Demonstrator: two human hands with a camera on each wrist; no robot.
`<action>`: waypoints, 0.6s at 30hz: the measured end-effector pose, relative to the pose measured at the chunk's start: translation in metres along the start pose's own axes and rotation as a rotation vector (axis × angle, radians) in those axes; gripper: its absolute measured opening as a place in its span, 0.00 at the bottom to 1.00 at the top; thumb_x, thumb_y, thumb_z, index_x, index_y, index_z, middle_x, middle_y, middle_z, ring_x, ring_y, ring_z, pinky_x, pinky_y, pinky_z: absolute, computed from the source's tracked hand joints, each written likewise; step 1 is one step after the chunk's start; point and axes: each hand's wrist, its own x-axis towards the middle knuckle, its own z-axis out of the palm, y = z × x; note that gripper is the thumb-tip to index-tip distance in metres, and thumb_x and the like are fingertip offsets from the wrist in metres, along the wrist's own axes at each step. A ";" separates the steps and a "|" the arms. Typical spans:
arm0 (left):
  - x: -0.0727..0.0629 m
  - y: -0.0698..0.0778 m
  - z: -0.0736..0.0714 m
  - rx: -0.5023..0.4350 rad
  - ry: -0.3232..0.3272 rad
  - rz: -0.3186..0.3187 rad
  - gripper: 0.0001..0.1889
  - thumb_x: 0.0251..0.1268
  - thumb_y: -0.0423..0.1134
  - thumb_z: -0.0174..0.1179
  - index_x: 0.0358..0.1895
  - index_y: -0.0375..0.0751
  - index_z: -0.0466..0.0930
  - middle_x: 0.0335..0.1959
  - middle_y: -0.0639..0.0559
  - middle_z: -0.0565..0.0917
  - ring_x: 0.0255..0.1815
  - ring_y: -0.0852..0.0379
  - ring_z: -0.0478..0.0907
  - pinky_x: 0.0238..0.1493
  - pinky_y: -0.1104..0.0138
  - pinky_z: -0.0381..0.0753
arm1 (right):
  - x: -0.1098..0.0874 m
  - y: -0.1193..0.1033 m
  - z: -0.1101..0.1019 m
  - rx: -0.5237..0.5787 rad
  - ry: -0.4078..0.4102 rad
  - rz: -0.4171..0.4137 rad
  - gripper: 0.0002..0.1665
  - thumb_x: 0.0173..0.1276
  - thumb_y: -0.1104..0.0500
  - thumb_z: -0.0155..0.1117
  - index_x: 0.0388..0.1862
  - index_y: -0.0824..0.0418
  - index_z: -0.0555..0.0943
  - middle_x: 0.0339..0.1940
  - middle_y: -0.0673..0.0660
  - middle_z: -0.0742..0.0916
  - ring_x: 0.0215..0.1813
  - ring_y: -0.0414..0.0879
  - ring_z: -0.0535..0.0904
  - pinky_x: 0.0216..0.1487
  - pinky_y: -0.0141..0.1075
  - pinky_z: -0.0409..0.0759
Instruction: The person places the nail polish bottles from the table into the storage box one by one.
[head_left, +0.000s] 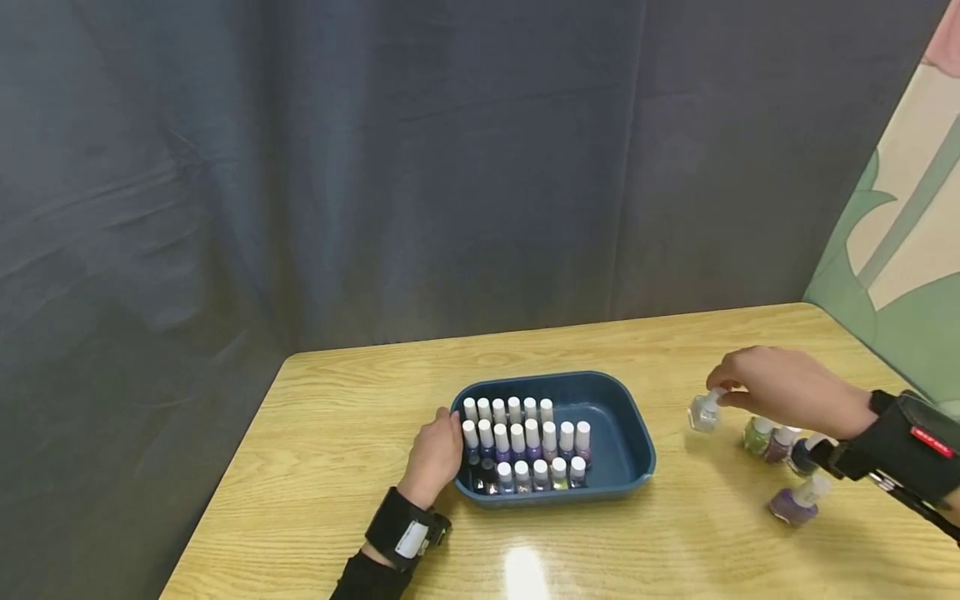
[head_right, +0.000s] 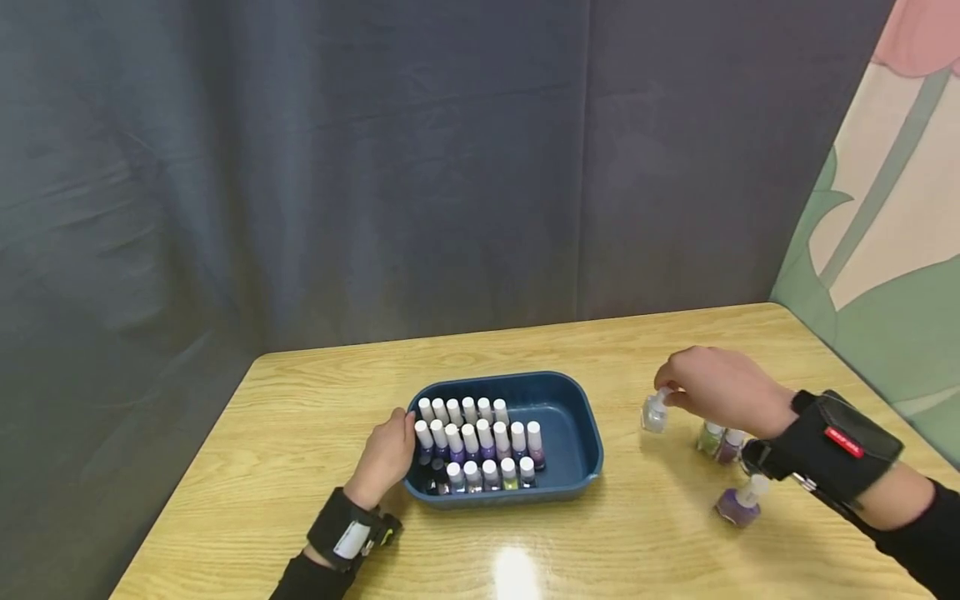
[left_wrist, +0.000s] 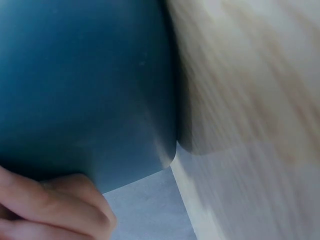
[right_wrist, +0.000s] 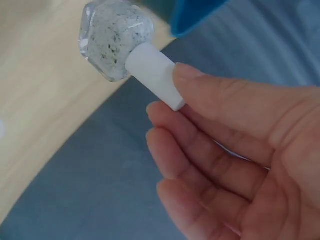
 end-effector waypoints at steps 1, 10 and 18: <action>0.000 -0.001 0.000 -0.002 0.001 0.002 0.15 0.72 0.39 0.39 0.35 0.30 0.70 0.22 0.36 0.78 0.27 0.40 0.80 0.21 0.55 0.73 | 0.002 -0.005 -0.003 0.002 0.012 -0.003 0.11 0.46 0.61 0.73 0.28 0.47 0.83 0.27 0.40 0.83 0.27 0.34 0.77 0.27 0.30 0.73; -0.002 -0.003 -0.004 -0.016 0.008 0.006 0.15 0.72 0.39 0.39 0.34 0.30 0.70 0.22 0.35 0.78 0.27 0.39 0.80 0.21 0.54 0.73 | 0.015 -0.048 -0.024 0.044 0.100 -0.072 0.13 0.45 0.61 0.74 0.32 0.50 0.84 0.31 0.42 0.84 0.31 0.37 0.79 0.30 0.31 0.76; -0.002 -0.005 -0.006 -0.013 0.011 0.008 0.15 0.72 0.39 0.40 0.33 0.29 0.70 0.21 0.35 0.78 0.26 0.39 0.80 0.21 0.55 0.73 | 0.027 -0.082 -0.020 0.109 0.136 -0.139 0.14 0.44 0.62 0.75 0.31 0.50 0.84 0.29 0.41 0.82 0.30 0.33 0.75 0.29 0.28 0.74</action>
